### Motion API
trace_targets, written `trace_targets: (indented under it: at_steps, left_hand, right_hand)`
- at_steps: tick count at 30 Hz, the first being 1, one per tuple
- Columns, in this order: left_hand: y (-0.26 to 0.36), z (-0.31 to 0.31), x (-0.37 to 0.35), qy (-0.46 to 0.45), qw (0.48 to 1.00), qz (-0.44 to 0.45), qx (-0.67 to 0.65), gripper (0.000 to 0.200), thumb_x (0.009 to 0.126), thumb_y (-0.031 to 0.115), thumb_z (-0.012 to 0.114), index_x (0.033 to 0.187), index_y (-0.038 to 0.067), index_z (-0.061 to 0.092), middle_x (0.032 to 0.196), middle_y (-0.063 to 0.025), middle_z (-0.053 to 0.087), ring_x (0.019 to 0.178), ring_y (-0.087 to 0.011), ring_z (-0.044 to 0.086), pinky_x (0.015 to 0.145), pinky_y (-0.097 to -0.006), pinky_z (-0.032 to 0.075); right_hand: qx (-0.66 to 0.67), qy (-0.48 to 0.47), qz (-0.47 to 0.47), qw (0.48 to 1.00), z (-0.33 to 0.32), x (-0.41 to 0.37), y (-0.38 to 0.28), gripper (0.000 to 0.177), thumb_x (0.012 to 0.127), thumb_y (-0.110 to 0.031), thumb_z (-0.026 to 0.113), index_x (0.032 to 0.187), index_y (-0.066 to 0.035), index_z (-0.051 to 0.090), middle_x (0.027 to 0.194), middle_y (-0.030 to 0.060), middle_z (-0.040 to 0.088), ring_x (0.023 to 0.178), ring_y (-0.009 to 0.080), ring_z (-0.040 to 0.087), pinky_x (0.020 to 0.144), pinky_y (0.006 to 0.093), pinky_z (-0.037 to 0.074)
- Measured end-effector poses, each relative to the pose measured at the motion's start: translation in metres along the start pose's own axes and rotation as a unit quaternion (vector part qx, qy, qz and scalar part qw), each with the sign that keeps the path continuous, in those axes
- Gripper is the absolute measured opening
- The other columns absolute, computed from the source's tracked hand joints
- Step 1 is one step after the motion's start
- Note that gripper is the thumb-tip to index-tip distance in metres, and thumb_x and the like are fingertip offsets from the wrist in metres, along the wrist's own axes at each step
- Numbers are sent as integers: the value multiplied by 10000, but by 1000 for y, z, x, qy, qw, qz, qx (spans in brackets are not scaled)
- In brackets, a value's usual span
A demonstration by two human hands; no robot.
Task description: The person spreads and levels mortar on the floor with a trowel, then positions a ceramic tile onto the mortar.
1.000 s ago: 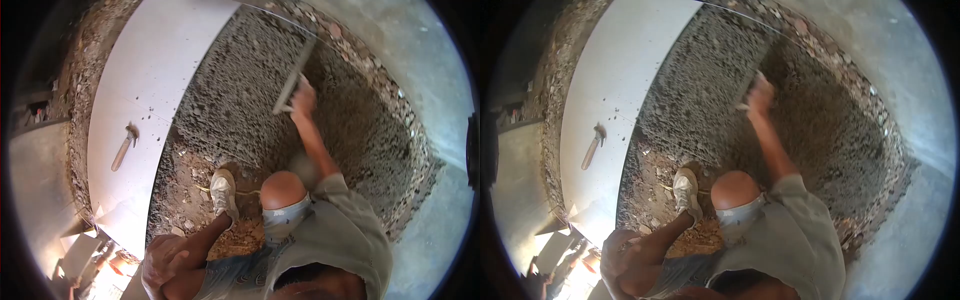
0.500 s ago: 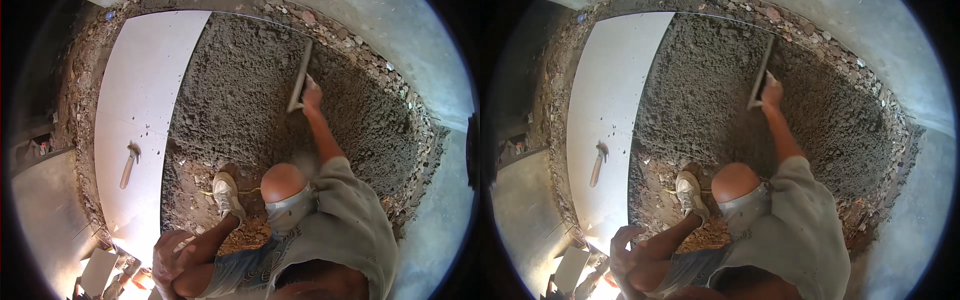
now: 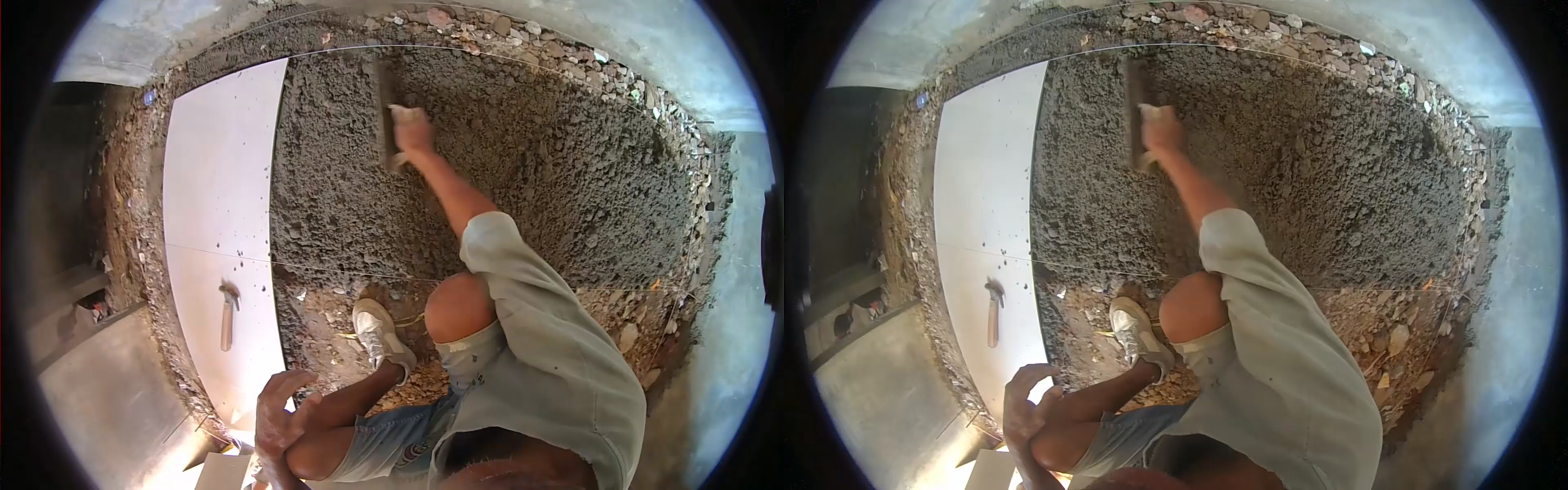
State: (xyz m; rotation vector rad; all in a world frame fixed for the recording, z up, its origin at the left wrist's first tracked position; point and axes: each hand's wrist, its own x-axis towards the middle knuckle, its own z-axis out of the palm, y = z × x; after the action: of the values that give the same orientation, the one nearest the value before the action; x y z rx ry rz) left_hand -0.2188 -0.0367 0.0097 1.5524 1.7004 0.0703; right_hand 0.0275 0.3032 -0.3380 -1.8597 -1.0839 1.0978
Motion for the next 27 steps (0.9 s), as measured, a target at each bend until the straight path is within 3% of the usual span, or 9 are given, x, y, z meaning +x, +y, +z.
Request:
trace_targets:
  at_steps: [8, 10, 13, 15, 17, 19, 22, 25, 27]
  left_hand:
    - [-9, 1, 2, 7, 999, 23, -40, 331, 818, 249, 745, 1031, 7, 670, 972, -167, 680, 897, -317, 657, 812, -391, 508]
    - [-17, 0, -6, -4, 999, 16, -36, 338, 815, 257, 745, 1030, 7, 670, 967, -167, 679, 888, -314, 655, 803, -387, 507]
    - [-13, 1, -1, -13, 999, -8, -51, 305, 802, 217, 745, 1027, 23, 677, 986, -166, 684, 926, -332, 649, 826, -399, 511]
    - [-8, -2, 5, -32, 998, -15, -57, 291, 801, 201, 745, 1025, 29, 678, 996, -167, 684, 945, -344, 646, 838, -404, 514]
    - [-5, -1, 12, -46, 997, -3, -59, 294, 808, 212, 743, 1025, 24, 675, 994, -172, 680, 941, -349, 645, 835, -400, 513]
    - [-3, 2, 15, -31, 998, 15, -51, 320, 827, 255, 729, 1023, 10, 666, 992, -168, 672, 936, -329, 642, 840, -390, 498]
    - [-3, 3, 13, -4, 997, -10, -75, 359, 841, 305, 696, 1007, -12, 666, 982, -151, 663, 950, -292, 630, 863, -371, 468]
    - [-16, 5, 10, 1, 997, 23, -80, 310, 834, 200, 743, 1070, 25, 645, 1000, -165, 676, 949, -328, 643, 853, -402, 502]
    - [-15, 1, 10, -19, 997, 26, -70, 317, 834, 189, 736, 1083, 23, 635, 1010, -166, 679, 965, -333, 642, 865, -409, 499]
  right_hand:
    - [-133, 160, -22, 978, -274, -12, 131, 430, 1018, -335, 386, 1215, -55, 647, 976, 215, 659, 872, 326, 634, 766, 438, 479]
    - [-92, 245, 87, 961, -305, -30, 128, 425, 1027, -287, 362, 1205, -20, 640, 984, 189, 671, 857, 305, 642, 748, 423, 489]
    - [40, 196, 44, 979, -292, -62, 82, 392, 1027, -252, 387, 1186, 3, 638, 967, 163, 678, 847, 293, 647, 750, 421, 504]
    - [-143, 129, -37, 981, -250, -48, 130, 419, 1038, -305, 353, 1227, -41, 617, 1038, 110, 638, 918, 223, 587, 819, 355, 466]
    - [-276, 128, -322, 896, -180, -41, 128, 321, 1018, -241, 439, 1227, -44, 582, 1100, 136, 623, 981, 285, 594, 830, 401, 481]
    - [-63, 39, 86, 993, -155, -60, 69, 272, 987, -143, 478, 1220, -51, 585, 1096, 157, 621, 1010, 322, 599, 839, 431, 493]
    - [-322, 136, -214, 912, -226, -39, 164, 261, 969, -116, 492, 1202, -43, 585, 1029, 185, 619, 995, 330, 602, 818, 444, 492]
    - [-413, 102, -106, 899, -355, -52, 187, 298, 1007, -246, 460, 1195, -72, 612, 1006, 199, 646, 942, 387, 610, 830, 458, 479]
    - [-255, 189, -47, 947, -393, -65, 190, 347, 984, -332, 514, 1115, -47, 662, 1009, 218, 656, 933, 399, 622, 835, 445, 473]
